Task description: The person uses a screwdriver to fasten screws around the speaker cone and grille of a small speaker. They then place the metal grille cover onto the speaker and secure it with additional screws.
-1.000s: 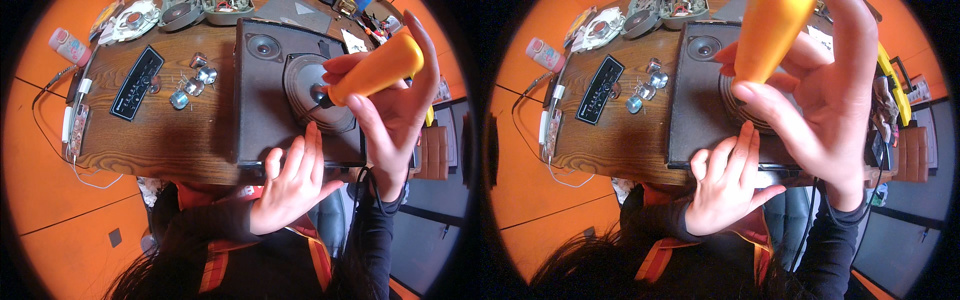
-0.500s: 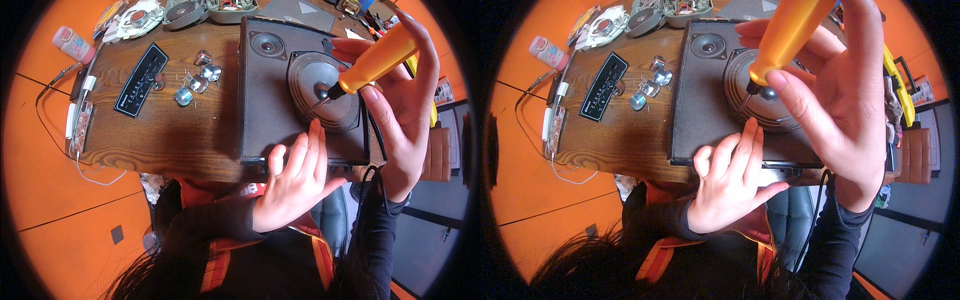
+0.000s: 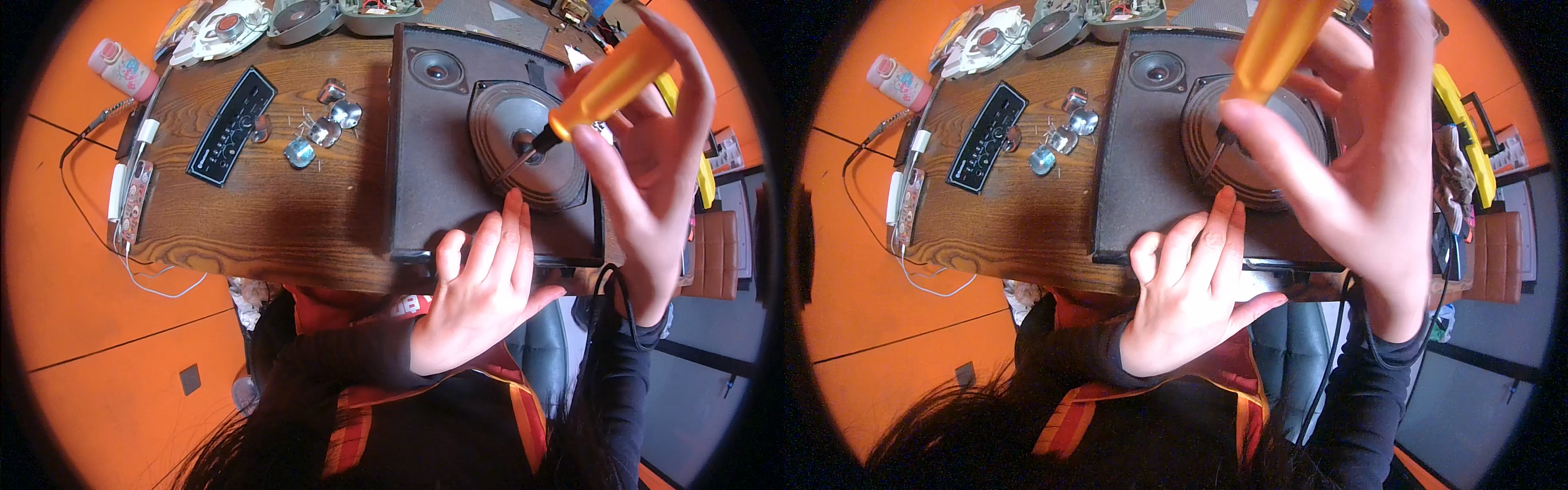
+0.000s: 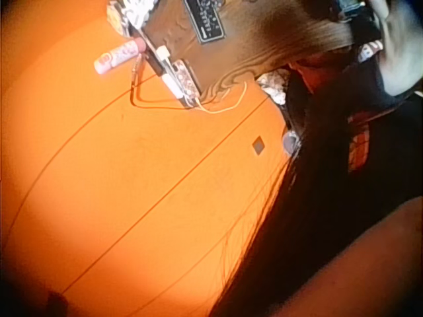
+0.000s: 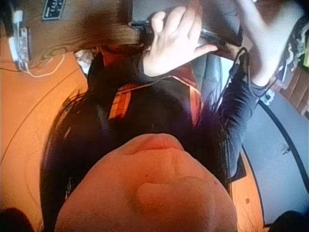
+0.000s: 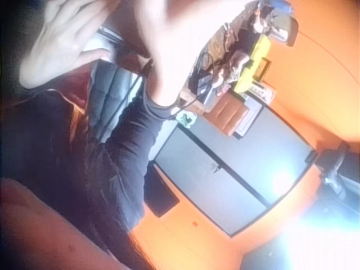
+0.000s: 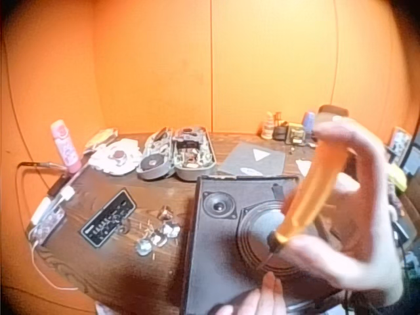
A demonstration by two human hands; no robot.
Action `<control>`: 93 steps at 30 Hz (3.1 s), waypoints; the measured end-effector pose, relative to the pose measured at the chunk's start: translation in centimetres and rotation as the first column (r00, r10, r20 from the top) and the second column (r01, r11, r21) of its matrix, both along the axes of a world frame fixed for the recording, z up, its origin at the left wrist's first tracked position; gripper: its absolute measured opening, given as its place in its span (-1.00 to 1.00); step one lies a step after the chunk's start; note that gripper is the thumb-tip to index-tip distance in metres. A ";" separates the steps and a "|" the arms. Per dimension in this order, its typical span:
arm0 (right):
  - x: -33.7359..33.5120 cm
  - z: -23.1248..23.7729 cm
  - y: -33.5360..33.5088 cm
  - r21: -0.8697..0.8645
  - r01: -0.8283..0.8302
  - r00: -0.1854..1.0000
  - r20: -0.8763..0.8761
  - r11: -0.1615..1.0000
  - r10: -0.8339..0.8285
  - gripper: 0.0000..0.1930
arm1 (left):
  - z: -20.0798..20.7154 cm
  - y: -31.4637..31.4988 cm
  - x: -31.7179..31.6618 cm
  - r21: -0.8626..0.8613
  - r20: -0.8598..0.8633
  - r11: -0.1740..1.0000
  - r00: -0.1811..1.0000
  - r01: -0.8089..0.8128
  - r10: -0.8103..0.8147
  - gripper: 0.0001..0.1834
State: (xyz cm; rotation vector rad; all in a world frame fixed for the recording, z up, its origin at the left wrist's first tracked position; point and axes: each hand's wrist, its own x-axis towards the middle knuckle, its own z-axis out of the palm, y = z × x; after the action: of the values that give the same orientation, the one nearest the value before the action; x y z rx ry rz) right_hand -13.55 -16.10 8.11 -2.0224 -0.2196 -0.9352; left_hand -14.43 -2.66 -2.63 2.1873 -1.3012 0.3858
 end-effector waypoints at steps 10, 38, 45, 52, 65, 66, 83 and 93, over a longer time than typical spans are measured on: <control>-0.1 -0.3 0.0 0.057 -0.008 0.996 0.089 0.998 0.003 -0.14 | -0.1 0.0 0.0 -0.013 0.009 1.000 1.000 -0.001 0.001 -0.09; 0.3 -0.2 -1.4 0.130 -0.203 0.974 0.124 0.970 0.188 0.06 | -0.1 0.1 0.1 0.011 0.037 1.000 0.999 -0.006 0.006 -0.15; 1.4 1.5 0.0 -0.142 -0.122 0.993 -0.013 0.982 0.121 0.05 | -0.3 0.0 0.1 -0.002 0.060 1.000 0.998 -0.019 0.019 -0.16; 0.4 0.4 -0.8 -0.343 0.042 0.998 0.064 0.938 -0.021 0.01 | -0.4 0.0 0.1 -0.007 0.064 1.000 0.998 -0.023 0.024 -0.16; 1.1 -0.6 -0.5 -0.290 0.048 0.976 0.219 0.956 0.017 -0.02 | -0.3 0.0 0.1 -0.011 0.019 1.000 1.000 -0.005 0.005 -0.11; 1.2 -0.5 -0.3 -0.288 0.086 0.981 0.193 0.954 -0.030 -0.04 | -0.3 0.0 0.1 -0.004 0.040 1.000 0.999 -0.014 0.014 -0.12; 0.0 -1.7 -3.0 -0.051 -0.116 0.991 0.056 0.992 0.118 -0.02 | -0.3 -0.1 0.2 -0.004 0.074 1.000 0.997 -0.020 0.020 -0.16; 0.4 0.5 -0.1 0.219 0.392 0.914 -0.207 0.894 -0.350 -0.01 | -0.4 -0.1 0.2 -0.001 0.054 1.000 0.999 -0.009 0.009 -0.14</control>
State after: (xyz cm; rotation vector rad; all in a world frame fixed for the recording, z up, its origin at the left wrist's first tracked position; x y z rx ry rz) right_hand -13.10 -16.18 8.57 -1.9162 0.3780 -0.9667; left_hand -14.25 -2.73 -3.05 2.1968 -1.3199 0.4517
